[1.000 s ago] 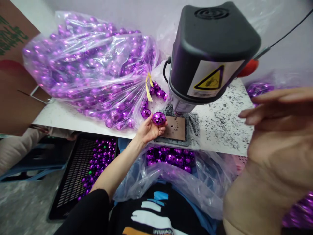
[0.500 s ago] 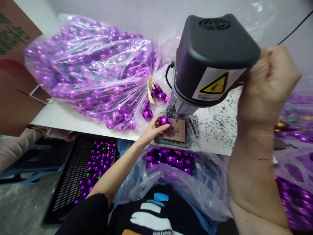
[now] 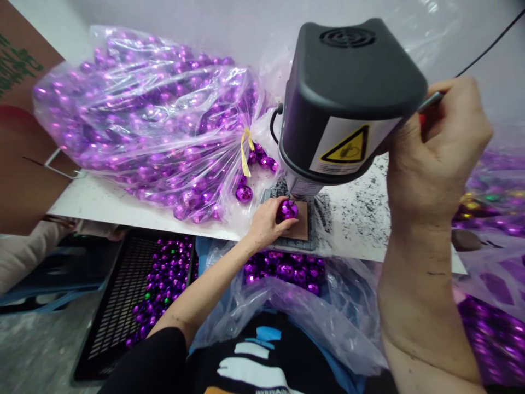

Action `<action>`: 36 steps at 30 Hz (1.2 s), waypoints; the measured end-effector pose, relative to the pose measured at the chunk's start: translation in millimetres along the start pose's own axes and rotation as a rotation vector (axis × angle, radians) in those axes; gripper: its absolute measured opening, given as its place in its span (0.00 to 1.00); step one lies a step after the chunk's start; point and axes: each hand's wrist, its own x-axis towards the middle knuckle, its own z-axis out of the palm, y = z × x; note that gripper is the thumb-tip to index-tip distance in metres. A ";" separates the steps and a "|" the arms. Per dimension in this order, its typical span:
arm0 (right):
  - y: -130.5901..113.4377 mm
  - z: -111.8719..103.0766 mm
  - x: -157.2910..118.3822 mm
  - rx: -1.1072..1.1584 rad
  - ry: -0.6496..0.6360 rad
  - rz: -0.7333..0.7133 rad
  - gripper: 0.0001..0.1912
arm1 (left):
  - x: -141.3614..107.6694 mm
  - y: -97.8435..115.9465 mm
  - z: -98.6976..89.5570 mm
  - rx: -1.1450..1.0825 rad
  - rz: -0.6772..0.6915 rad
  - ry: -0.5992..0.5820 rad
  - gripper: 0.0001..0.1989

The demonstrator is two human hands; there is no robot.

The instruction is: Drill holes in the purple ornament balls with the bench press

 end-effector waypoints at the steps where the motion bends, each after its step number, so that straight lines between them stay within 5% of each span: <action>1: 0.7 -0.6 0.7 0.012 -0.009 0.025 0.26 | -0.8 0.7 1.9 0.015 0.029 0.004 0.26; 5: 2.7 -3.6 2.9 0.026 -0.027 0.071 0.27 | -6.9 3.6 12.7 0.012 0.119 -0.007 0.27; 13: 3.6 -3.3 2.1 0.027 -0.036 0.031 0.26 | -8.5 -4.0 11.2 0.008 -0.115 0.113 0.23; 25: 2.5 -5.1 2.6 0.018 -0.046 0.046 0.26 | -10.5 1.1 13.7 0.024 0.054 0.038 0.24; 36: 5.4 -3.3 10.5 -0.029 -0.006 0.025 0.24 | -6.2 14.1 22.0 0.128 -0.092 0.084 0.22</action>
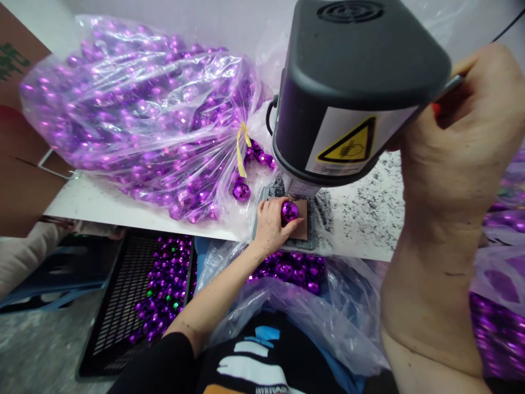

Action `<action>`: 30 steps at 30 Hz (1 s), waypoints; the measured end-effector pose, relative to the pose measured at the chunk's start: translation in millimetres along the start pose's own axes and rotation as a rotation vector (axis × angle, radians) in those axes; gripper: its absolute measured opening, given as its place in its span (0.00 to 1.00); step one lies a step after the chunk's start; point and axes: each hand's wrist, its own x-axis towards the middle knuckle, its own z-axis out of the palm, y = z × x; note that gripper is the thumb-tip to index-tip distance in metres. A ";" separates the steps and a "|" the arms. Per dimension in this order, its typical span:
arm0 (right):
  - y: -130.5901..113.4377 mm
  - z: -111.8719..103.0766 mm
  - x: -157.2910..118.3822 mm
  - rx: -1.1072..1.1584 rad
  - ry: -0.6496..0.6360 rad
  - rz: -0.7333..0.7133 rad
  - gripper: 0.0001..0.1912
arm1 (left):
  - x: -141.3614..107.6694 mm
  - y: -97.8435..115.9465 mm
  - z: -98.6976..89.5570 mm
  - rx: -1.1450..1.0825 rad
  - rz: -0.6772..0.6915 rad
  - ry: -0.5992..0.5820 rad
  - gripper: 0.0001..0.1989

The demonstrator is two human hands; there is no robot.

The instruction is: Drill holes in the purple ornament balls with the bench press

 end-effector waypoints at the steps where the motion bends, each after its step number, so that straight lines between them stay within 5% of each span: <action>1: 0.5 0.8 2.1 0.008 0.002 0.006 0.23 | -0.2 -0.3 1.4 0.011 -0.001 0.003 0.22; 9: -6.6 2.4 4.1 0.010 -0.046 0.069 0.19 | -1.5 -2.6 5.4 0.034 0.007 -0.002 0.23; 17: -24.9 -15.0 -54.0 -0.154 0.035 0.023 0.11 | -1.4 0.1 3.1 0.021 0.001 -0.015 0.21; 24: -5.2 -0.5 -95.5 -0.128 0.231 -0.026 0.08 | -2.1 -0.4 3.6 0.014 -0.015 -0.029 0.22; 30: 10.8 13.3 -111.4 0.003 0.232 -0.114 0.10 | -2.1 -0.5 3.6 0.011 -0.018 -0.036 0.21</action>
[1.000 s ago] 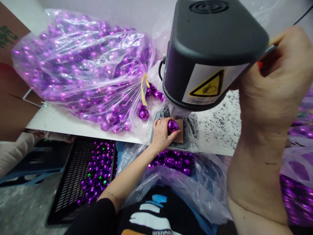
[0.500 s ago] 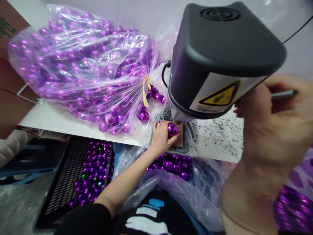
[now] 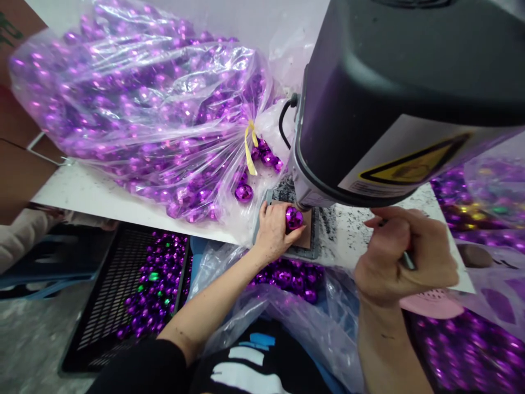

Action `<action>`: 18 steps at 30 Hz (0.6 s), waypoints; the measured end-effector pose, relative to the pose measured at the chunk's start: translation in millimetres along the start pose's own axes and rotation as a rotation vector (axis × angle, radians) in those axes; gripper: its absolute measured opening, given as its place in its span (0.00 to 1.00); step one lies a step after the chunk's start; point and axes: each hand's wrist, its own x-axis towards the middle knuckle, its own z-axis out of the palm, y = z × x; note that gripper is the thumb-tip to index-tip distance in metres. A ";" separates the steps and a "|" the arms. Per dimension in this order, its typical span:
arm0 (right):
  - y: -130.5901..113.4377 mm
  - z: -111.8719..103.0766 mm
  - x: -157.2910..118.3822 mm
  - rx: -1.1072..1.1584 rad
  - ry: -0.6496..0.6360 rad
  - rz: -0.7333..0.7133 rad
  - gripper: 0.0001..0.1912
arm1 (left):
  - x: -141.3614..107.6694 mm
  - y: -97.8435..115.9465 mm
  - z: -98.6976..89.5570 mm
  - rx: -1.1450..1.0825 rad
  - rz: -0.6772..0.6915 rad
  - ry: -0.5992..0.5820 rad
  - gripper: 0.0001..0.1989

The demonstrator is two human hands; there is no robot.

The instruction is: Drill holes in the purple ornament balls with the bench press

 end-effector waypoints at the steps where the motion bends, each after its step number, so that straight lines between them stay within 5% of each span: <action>1: 2.0 1.6 -2.3 0.014 0.012 -0.006 0.11 | -0.1 0.0 0.0 0.000 0.000 0.001 0.21; 18: 42.0 21.4 -45.0 0.061 0.083 -0.042 0.12 | -1.7 0.1 1.6 0.013 0.011 0.038 0.23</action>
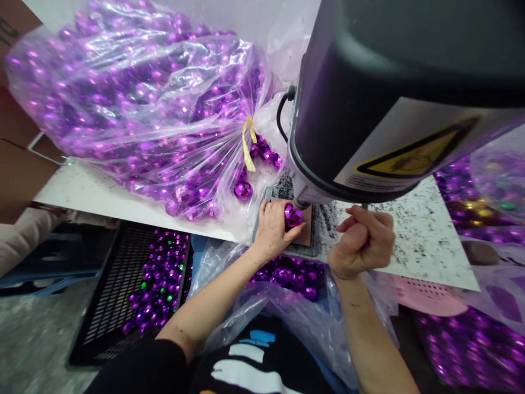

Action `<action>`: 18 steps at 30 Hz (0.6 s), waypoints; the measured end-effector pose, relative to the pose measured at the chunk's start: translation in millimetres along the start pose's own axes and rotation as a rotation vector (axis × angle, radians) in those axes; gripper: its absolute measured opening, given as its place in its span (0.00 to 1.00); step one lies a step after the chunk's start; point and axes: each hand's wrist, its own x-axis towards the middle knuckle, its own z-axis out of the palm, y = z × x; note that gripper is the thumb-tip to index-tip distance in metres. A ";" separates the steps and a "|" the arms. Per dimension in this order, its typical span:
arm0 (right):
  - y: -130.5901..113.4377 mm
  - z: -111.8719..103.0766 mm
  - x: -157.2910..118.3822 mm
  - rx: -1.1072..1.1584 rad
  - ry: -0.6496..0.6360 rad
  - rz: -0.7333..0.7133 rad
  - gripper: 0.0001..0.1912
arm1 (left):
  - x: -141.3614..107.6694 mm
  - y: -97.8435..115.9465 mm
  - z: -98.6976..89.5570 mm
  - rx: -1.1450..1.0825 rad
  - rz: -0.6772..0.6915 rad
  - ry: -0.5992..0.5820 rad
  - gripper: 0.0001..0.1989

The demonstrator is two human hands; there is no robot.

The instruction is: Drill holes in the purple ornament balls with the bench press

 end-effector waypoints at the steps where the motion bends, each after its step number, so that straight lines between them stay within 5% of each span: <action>1: -2.7 -0.9 1.6 0.002 0.007 0.009 0.11 | -0.1 -0.3 0.3 0.001 0.002 0.000 0.23; 5: -30.4 -6.6 39.9 -0.032 0.023 0.097 0.12 | 0.0 -0.3 0.0 0.004 -0.003 -0.020 0.23; 8: -47.7 -3.0 90.5 -0.141 -0.024 0.145 0.22 | 0.2 0.5 -1.4 0.002 -0.004 -0.030 0.23; 12: -45.4 14.7 141.7 -0.016 -0.164 0.165 0.29 | -0.4 0.1 -2.3 -0.005 0.007 -0.027 0.24; 18: -32.1 27.7 152.4 0.050 -0.189 0.239 0.32 | -2.3 -9.4 -2.8 -0.151 0.040 -0.023 0.28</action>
